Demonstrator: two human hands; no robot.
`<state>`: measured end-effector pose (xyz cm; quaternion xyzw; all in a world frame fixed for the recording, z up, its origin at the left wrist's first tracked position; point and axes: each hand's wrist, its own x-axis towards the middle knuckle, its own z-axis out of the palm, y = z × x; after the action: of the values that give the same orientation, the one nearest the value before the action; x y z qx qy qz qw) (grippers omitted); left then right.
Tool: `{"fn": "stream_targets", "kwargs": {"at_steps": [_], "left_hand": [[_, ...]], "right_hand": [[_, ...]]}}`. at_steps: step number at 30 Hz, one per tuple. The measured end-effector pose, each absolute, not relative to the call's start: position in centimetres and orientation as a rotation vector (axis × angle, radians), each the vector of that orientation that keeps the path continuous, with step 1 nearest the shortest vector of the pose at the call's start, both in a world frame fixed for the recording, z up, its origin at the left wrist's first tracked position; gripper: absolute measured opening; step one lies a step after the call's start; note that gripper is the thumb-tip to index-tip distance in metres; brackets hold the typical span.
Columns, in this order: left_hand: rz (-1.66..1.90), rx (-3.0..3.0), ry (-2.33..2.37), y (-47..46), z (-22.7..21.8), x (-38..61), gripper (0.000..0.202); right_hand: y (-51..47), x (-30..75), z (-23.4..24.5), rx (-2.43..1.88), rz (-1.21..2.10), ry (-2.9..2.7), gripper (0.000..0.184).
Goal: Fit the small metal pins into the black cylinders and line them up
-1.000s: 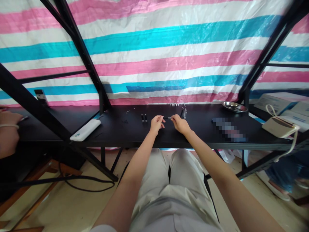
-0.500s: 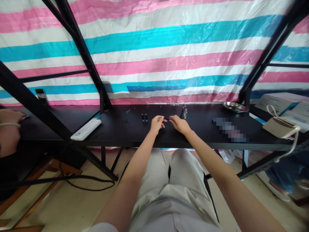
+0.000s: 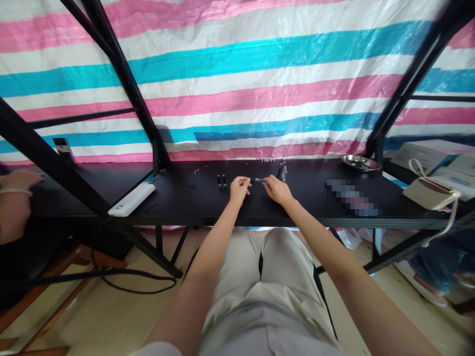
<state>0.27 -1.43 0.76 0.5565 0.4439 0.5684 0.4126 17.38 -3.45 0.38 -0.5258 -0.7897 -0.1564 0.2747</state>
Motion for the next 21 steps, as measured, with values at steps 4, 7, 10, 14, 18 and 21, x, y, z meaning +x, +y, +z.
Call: {"fn": "stream_targets", "kwargs": {"at_steps": [4,7,10,14,18,21], "left_hand": [[1.178,1.513,0.947,-1.9,0.9,0.7,0.020],[1.087,1.501,0.906,-2.1,1.1,0.9,0.020],[1.074,1.478,0.919,-2.2,1.2,1.0,0.019],[1.112,1.476,0.929,-2.0,0.9,0.9,0.016],[1.111,1.485,0.943,-1.7,0.6,0.9,0.014],[1.093,1.488,0.949,-1.7,0.7,1.0,0.013]], "right_hand": [[-4.0,17.2,0.8,-1.305,-0.300,-2.254,0.035],[-4.1,17.2,0.7,-1.298,-0.243,-2.301,0.034],[-3.9,17.3,0.4,-1.315,-0.215,-2.276,0.033],[-3.1,18.0,0.1,-1.544,-0.186,-1.987,0.031],[-2.2,19.4,0.0,-1.845,-0.018,-1.643,0.025],[-1.7,20.0,0.0,-1.928,0.109,-1.506,0.024]]}}
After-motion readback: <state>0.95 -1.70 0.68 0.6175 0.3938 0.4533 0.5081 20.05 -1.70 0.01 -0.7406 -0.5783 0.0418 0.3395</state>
